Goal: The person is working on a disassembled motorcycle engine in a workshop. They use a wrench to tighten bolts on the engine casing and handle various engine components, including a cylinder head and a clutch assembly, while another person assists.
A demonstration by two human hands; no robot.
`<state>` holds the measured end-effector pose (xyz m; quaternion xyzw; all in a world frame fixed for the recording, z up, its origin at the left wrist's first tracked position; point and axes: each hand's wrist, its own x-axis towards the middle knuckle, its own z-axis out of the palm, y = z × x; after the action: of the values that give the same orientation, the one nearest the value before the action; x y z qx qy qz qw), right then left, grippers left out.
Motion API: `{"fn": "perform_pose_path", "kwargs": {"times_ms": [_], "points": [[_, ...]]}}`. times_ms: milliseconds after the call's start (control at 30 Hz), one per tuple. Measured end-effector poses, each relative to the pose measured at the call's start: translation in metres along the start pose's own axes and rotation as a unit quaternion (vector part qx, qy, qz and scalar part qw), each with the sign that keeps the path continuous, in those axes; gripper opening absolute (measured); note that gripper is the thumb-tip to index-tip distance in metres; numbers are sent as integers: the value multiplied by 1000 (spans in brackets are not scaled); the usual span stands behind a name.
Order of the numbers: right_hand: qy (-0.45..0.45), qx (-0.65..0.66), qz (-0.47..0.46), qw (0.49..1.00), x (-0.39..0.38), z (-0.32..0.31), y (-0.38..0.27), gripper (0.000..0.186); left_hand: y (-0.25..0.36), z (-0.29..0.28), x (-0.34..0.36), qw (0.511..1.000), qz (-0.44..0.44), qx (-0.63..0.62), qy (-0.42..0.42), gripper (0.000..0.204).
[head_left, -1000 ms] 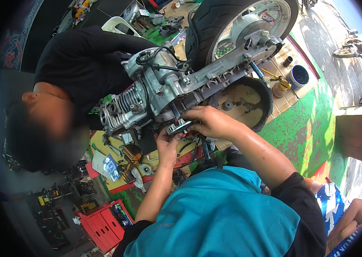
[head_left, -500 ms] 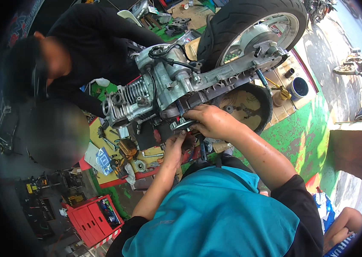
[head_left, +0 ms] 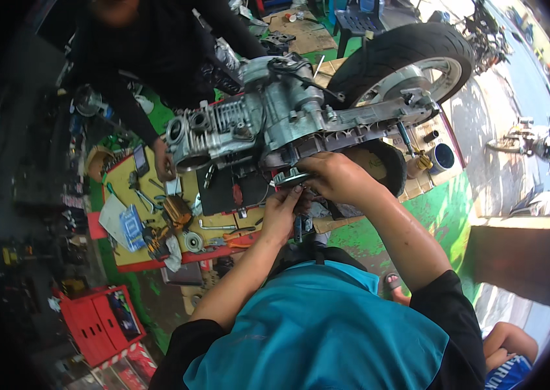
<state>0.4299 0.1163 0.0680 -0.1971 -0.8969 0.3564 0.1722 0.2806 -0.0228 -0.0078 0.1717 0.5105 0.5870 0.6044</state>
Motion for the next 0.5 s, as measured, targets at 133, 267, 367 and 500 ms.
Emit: {"fn": "perform_pose_path", "kwargs": {"times_ms": [133, 267, 367, 500], "points": [[1, 18, 34, 999, -1, 2, -1, 41, -9, 6, -1, 999, 39, -7, 31, 29], [24, 128, 97, 987, -7, 14, 10, 35, -8, 12, -2, 990, 92, 69, 80, 31], [24, 180, 115, 977, -6, 22, 17, 33, -7, 13, -3, 979, 123, 132, 94, 33], [-13, 132, 111, 985, -6, 10, 21, 35, -9, 14, -2, 954, 159, 220, 130, 37]]}}
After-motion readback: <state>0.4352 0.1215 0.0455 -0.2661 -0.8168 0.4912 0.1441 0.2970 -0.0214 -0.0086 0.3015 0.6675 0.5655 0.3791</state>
